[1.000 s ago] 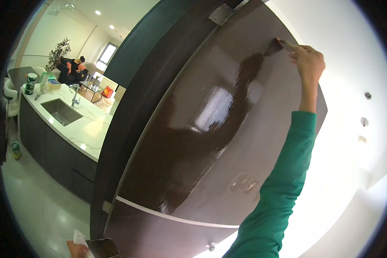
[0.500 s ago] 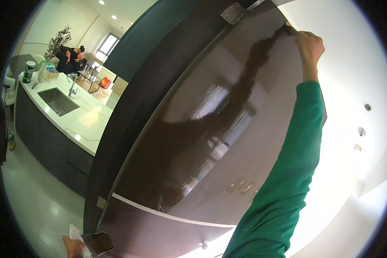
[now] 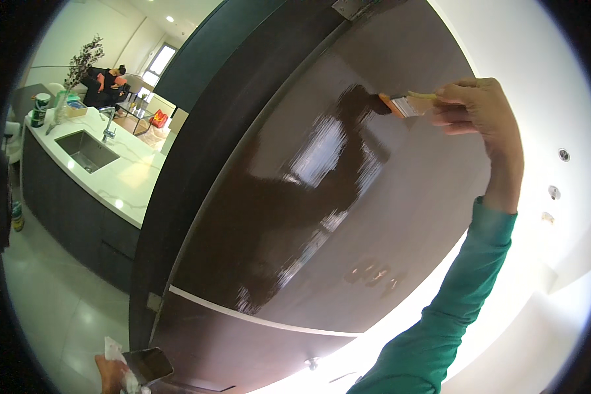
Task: The person opens a paint can and uses a brush to apply dark paint to a door. They repeatedly dip the brush into a small metal container and wipe it with a cloth before applying the paint in smooth strokes. The person also wipes the door handle and edges with the cloth.
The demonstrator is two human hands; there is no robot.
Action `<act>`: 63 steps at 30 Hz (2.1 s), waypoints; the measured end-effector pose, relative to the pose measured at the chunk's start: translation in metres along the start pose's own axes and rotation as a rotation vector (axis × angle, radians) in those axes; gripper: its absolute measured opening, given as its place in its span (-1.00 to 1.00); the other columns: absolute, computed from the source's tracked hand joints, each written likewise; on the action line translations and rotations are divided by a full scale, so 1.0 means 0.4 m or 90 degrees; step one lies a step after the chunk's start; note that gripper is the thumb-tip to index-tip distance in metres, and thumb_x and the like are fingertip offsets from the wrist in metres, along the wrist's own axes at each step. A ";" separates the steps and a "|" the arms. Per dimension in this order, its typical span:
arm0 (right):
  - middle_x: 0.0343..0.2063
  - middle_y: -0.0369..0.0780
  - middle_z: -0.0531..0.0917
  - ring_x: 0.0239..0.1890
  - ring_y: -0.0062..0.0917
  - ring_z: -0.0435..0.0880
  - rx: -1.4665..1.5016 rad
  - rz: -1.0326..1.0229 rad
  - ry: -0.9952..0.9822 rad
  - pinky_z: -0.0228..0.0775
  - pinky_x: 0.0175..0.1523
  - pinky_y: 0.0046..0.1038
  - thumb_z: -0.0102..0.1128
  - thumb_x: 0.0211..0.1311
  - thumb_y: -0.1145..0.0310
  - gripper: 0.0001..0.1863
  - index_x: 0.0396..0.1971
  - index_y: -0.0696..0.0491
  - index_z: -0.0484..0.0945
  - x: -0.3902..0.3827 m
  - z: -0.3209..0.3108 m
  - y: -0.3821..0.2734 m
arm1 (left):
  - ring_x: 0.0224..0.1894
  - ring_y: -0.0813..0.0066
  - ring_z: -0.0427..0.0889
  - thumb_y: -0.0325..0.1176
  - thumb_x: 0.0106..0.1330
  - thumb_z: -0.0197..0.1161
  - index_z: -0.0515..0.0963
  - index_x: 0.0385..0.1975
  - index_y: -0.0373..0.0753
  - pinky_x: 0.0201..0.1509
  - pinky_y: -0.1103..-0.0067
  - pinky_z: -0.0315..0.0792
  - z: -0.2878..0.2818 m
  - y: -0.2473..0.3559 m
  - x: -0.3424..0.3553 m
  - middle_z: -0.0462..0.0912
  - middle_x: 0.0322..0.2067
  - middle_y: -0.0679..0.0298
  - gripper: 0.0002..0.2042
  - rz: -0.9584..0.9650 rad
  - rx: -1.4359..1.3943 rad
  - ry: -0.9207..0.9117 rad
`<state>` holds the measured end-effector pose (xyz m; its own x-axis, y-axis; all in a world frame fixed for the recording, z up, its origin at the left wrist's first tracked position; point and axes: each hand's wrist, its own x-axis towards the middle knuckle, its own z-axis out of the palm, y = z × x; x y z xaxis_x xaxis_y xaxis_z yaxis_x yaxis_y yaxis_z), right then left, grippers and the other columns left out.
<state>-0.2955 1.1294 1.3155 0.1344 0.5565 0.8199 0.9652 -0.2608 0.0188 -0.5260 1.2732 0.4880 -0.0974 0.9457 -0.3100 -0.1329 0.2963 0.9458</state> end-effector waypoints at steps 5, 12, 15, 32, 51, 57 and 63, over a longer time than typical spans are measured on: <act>-0.48 -0.07 0.69 -0.47 -0.46 0.75 -0.046 -0.018 -0.048 0.61 -0.38 -0.57 0.16 0.10 0.30 -0.67 -0.29 0.29 0.62 0.054 -0.086 0.000 | -0.71 0.30 0.43 -0.66 -0.33 0.20 0.38 -0.61 -0.41 -0.69 0.35 0.28 0.026 -0.060 0.005 0.42 -0.69 0.17 -0.80 0.022 -0.016 0.123; -0.35 -0.05 0.72 -0.35 -0.45 0.75 0.073 -0.008 0.131 0.63 -0.25 -0.57 0.15 0.16 0.38 -0.66 -0.16 0.32 0.60 0.268 -0.133 0.108 | -0.73 0.33 0.43 -0.67 -0.26 0.15 0.38 -0.64 -0.41 -0.74 0.37 0.24 -0.009 -0.052 -0.005 0.41 -0.72 0.17 -0.86 0.005 0.011 0.037; -0.40 -0.08 0.72 -0.40 -0.49 0.76 0.095 -0.060 0.266 0.65 -0.28 -0.54 0.13 0.16 0.41 -0.71 -0.24 0.33 0.63 0.353 -0.136 0.111 | -0.75 0.35 0.42 -0.66 -0.22 0.13 0.39 -0.69 -0.40 -0.75 0.39 0.23 -0.017 -0.077 -0.016 0.41 -0.75 0.19 -0.92 0.033 -0.028 0.130; -0.61 -0.19 0.65 -0.56 -0.56 0.64 -0.086 -0.071 0.158 0.46 -0.38 -0.58 0.13 0.21 0.37 -0.71 -0.22 0.25 0.67 -0.163 0.163 0.078 | -0.73 0.40 0.46 -0.60 -0.17 0.16 0.43 -0.68 -0.36 -0.72 0.46 0.25 -0.067 0.041 -0.098 0.47 -0.72 0.22 -0.95 0.019 0.012 -0.104; -0.55 -0.12 0.67 -0.57 -0.49 0.69 0.113 0.055 -0.214 0.54 -0.42 -0.58 0.19 0.18 0.32 -0.70 -0.30 0.31 0.64 -0.218 0.160 0.033 | -0.71 0.51 0.44 -0.61 -0.29 0.20 0.47 -0.72 -0.36 -0.65 0.56 0.24 -0.069 0.228 -0.182 0.47 -0.72 0.31 -0.92 0.035 -0.025 -0.156; -0.40 -0.14 0.71 -0.38 -0.52 0.72 0.040 0.015 -0.017 0.57 -0.18 -0.50 0.16 0.22 0.26 -0.67 -0.24 0.25 0.62 -0.011 0.031 0.061 | -0.70 0.49 0.45 -0.63 -0.32 0.19 0.48 -0.70 -0.37 -0.64 0.55 0.25 -0.082 0.208 -0.178 0.48 -0.71 0.31 -0.89 0.006 -0.005 -0.145; -0.46 -0.23 0.73 -0.39 -0.60 0.72 0.028 -0.046 0.166 0.57 -0.19 -0.61 0.12 0.23 0.30 -0.70 -0.20 0.20 0.67 0.167 -0.040 0.089 | -0.70 0.50 0.45 -0.60 -0.32 0.20 0.47 -0.71 -0.37 -0.64 0.55 0.25 -0.096 0.196 -0.184 0.47 -0.72 0.32 -0.90 0.000 -0.032 -0.125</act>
<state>-0.2559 1.1446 1.3800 0.0078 0.3492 0.9370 0.9796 -0.1907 0.0629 -0.5672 1.2219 0.5814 0.0969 0.9550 -0.2802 -0.1827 0.2938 0.9382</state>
